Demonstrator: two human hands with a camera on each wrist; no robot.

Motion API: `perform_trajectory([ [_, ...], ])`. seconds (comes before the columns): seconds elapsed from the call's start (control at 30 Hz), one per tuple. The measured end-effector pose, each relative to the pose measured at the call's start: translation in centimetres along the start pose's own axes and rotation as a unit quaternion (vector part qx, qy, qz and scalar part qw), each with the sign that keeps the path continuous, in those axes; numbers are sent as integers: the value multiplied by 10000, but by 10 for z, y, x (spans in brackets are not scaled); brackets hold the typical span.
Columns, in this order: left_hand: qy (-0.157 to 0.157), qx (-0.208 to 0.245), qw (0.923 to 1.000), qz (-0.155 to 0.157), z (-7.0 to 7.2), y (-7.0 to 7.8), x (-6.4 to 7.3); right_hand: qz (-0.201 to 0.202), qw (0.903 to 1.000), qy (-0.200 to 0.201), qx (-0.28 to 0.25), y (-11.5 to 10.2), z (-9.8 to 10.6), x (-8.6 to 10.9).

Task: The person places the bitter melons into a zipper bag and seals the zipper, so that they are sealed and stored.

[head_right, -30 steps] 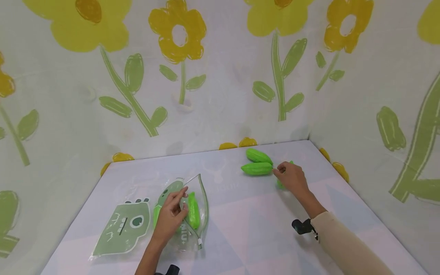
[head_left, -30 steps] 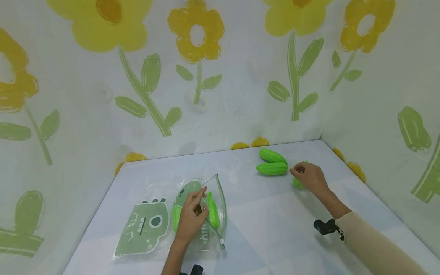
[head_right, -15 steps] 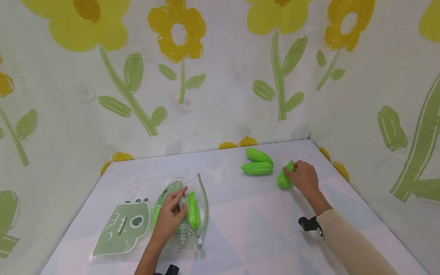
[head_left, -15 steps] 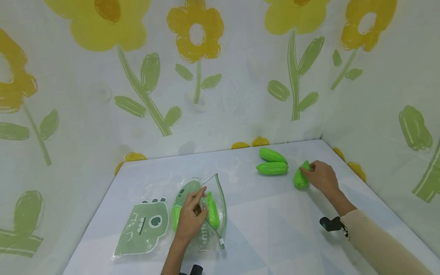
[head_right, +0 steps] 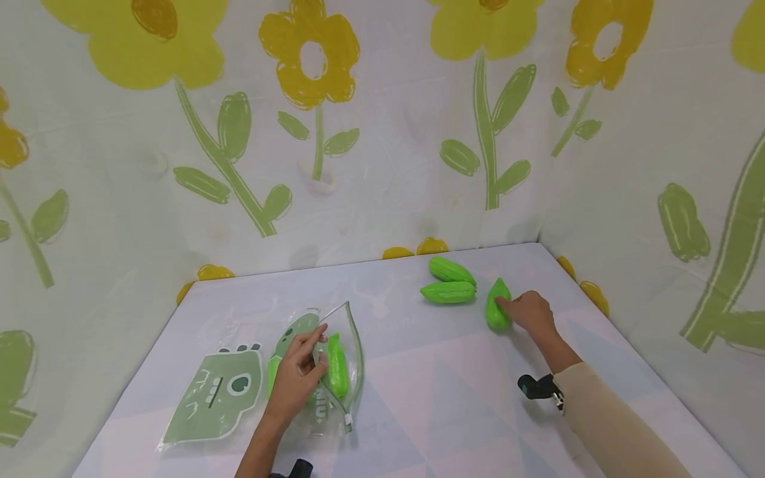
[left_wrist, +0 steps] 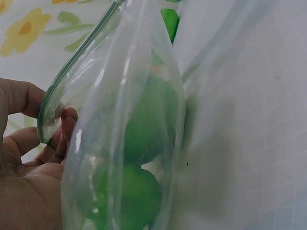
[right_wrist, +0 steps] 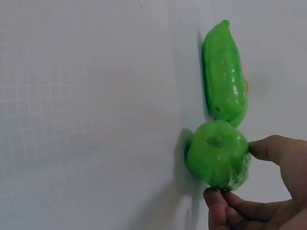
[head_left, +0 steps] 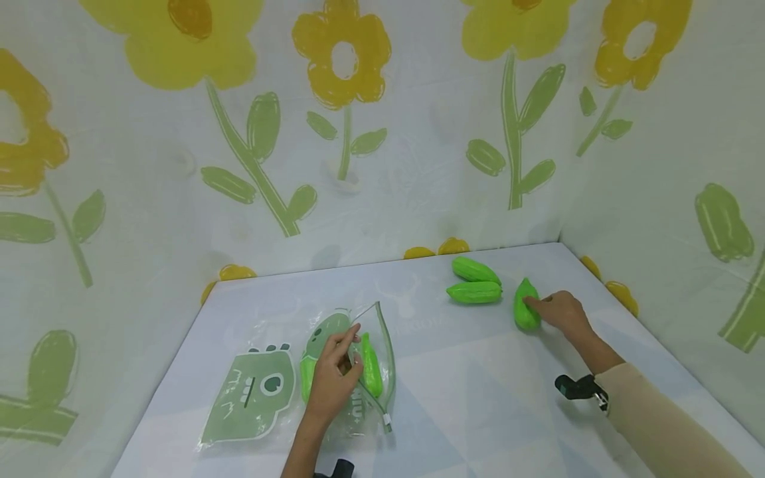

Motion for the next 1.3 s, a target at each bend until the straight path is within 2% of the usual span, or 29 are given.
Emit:
perform_trajectory([
  [0.1,7,66,10000,-20,-1,0,1,-43,9999,-107,-82,-1,2,4],
  [0.4,-48,51,10000,-6,0,0,0,202,9988,-214,-389,-14,7,18],
  [0.73,-61,93,9999,35,0,1,0,459,9969,-261,-581,-31,-1,39],
  [1.03,65,-161,9997,143,-2,2,0,758,9944,-244,-691,-47,-7,56],
  [1.3,-78,-29,9999,137,0,0,-1,775,9932,-330,-809,-60,-18,69],
])
Point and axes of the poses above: each hand's wrist, its own x-axis away from the middle knuckle, its own z-axis out of the back of the hand, y = z × x, the point moved 2 cm from there along -x, towards the middle knuckle, and after that the axes turned 15 degrees about y, right-handed, at the moved point
